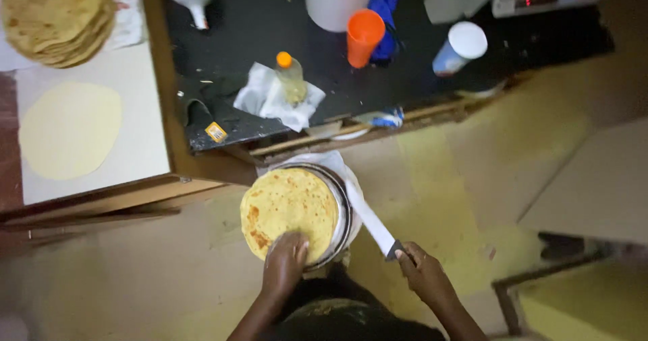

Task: The person cooks flatbread on a convex griddle, using a spatula to flip and press the dough. They then roll out new dough balls on a floured surface using a rolling pin and place them on the griddle to cook.

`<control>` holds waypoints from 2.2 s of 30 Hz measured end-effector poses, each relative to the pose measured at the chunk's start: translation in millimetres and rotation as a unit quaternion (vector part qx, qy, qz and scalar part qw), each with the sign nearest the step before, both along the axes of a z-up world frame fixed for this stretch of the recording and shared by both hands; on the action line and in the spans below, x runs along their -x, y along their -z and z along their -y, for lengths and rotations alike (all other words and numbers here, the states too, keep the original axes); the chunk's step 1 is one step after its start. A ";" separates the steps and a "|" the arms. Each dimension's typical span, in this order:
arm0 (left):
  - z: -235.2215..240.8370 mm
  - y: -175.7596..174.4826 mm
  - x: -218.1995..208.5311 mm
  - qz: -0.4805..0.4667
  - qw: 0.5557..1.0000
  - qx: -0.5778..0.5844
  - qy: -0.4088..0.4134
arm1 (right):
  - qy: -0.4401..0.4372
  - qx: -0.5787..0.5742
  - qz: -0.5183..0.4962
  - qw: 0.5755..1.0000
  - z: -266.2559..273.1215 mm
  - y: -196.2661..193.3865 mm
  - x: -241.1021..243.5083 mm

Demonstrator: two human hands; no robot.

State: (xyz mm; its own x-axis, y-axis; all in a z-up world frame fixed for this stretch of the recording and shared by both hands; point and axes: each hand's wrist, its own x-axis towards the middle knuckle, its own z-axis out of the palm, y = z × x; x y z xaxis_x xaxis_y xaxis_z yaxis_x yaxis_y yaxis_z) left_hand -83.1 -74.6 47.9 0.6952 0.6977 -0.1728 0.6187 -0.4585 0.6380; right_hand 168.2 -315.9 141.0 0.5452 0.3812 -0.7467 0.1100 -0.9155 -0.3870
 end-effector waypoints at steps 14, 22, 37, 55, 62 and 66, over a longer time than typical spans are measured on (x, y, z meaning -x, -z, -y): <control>-14.6 -47.4 78.4 0.042 0.986 -0.033 -0.159 | -0.180 -0.212 0.454 0.847 -332.7 186.5 -148.7; -27.3 -76.8 110.7 -0.015 0.970 0.029 -0.242 | -0.112 -0.344 0.330 0.872 -441.8 155.6 -130.6; -31.3 -58.1 110.3 -0.038 0.971 0.097 -0.214 | -0.237 -0.380 0.419 0.790 -333.0 57.0 -120.6; 21.6 -40.3 81.0 0.078 0.992 -0.066 -0.074 | -0.458 -0.163 0.500 0.716 -88.3 25.3 -41.2; 32.9 -50.2 87.7 0.062 0.992 -0.025 -0.108 | -0.442 -0.223 0.553 0.670 -100.8 14.1 -51.1; 38.5 -43.4 96.0 0.084 0.987 -0.061 -0.120 | -0.458 -0.221 0.537 0.673 -88.6 -5.2 -38.3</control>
State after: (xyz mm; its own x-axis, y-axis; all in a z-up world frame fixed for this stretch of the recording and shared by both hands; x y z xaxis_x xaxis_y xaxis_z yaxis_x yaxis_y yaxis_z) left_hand -179.1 -113.1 91.3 0.5196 0.8540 0.0264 0.6083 -0.3914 0.6904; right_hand 206.5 -227.3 146.2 0.0655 0.9799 0.1886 0.9835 -0.0953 0.1536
